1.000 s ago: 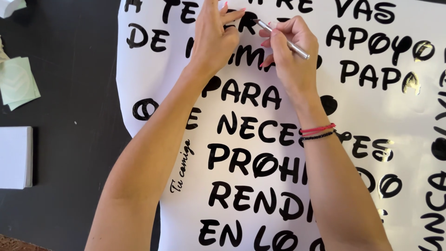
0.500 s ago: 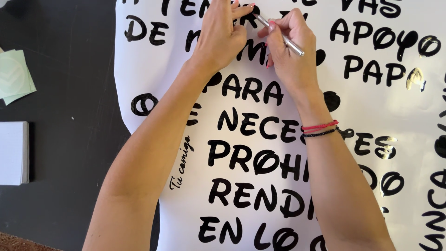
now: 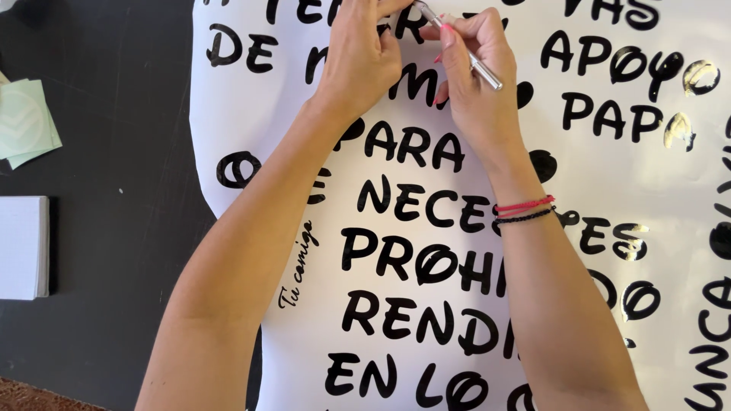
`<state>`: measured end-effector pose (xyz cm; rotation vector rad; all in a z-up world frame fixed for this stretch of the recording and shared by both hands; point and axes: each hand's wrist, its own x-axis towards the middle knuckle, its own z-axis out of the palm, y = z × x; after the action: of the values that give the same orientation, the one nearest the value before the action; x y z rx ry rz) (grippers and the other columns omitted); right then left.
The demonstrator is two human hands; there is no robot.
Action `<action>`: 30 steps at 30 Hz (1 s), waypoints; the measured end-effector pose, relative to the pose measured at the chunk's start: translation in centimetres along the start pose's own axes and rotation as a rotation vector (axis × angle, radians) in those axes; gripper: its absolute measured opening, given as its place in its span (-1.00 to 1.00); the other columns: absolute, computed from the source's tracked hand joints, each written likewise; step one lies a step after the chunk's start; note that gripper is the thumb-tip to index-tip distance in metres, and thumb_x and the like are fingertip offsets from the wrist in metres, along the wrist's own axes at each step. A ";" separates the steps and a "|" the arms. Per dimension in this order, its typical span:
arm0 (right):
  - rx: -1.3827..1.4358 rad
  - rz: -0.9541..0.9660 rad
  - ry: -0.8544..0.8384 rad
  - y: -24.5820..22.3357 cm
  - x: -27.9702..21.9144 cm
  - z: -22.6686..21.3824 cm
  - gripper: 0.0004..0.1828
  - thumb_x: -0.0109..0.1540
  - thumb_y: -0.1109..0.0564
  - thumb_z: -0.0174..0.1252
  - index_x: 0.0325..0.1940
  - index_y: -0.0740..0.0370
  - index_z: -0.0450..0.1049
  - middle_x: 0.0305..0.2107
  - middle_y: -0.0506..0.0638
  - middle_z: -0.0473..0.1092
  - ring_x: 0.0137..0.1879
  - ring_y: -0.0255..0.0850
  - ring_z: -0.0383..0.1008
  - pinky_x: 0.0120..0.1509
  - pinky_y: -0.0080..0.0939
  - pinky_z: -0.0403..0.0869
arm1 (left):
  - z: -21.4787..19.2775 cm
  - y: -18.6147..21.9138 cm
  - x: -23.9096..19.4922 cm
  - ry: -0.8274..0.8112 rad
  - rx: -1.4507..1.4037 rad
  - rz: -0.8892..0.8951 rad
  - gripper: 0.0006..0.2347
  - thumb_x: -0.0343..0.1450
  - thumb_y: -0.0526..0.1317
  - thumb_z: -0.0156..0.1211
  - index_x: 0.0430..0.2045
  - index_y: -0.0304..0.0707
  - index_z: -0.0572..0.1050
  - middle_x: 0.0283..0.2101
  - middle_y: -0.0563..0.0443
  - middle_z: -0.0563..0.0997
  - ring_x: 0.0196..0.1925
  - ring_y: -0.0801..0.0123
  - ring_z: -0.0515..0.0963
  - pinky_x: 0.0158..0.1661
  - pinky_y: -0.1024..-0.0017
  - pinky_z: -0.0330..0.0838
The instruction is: Weeding excess vinyl from a cut design using a precision craft tool
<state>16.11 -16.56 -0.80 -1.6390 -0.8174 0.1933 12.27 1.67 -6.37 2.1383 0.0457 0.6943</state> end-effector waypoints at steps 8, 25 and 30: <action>0.063 0.055 -0.007 -0.2 0.0 -0.1 -0.81 0.50 0.04 -0.07 -0.12 0.18 0.23 -0.10 0.15 0.57 -0.26 -0.40 0.32 -0.44 -0.48 0.40 | 0.5 -0.4 0.2 0.055 0.084 0.035 -0.77 0.35 -0.52 0.04 -0.20 -0.25 0.41 -0.11 -0.03 0.58 -0.11 0.18 0.53 -0.12 0.30 0.41; 0.109 0.120 0.043 -1.0 -0.3 -0.5 -0.83 0.50 0.11 -0.16 -0.14 0.19 0.26 -0.21 0.16 0.52 -0.39 -0.36 0.28 -0.36 -0.46 0.34 | -14.0 -1.0 -1.3 0.458 0.035 -0.113 -0.69 0.32 -0.54 -0.15 -0.59 -0.22 0.59 -0.54 0.12 0.72 -0.38 0.54 0.72 -0.20 0.41 0.75; 0.010 0.151 0.027 -2.2 -0.6 0.0 -0.81 0.51 0.04 -0.12 -0.11 0.16 0.26 -0.18 0.10 0.52 -0.31 -0.40 0.29 -0.32 -0.49 0.39 | -11.7 -2.6 -4.0 0.326 -0.271 -0.169 -0.60 0.52 -0.63 -0.06 0.14 -0.15 0.18 0.11 -0.14 0.37 0.25 0.04 0.73 0.01 0.54 0.54</action>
<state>14.80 -16.91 1.06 -1.6907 -0.6714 0.2799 3.66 10.76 -4.64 1.7255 0.2877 0.8878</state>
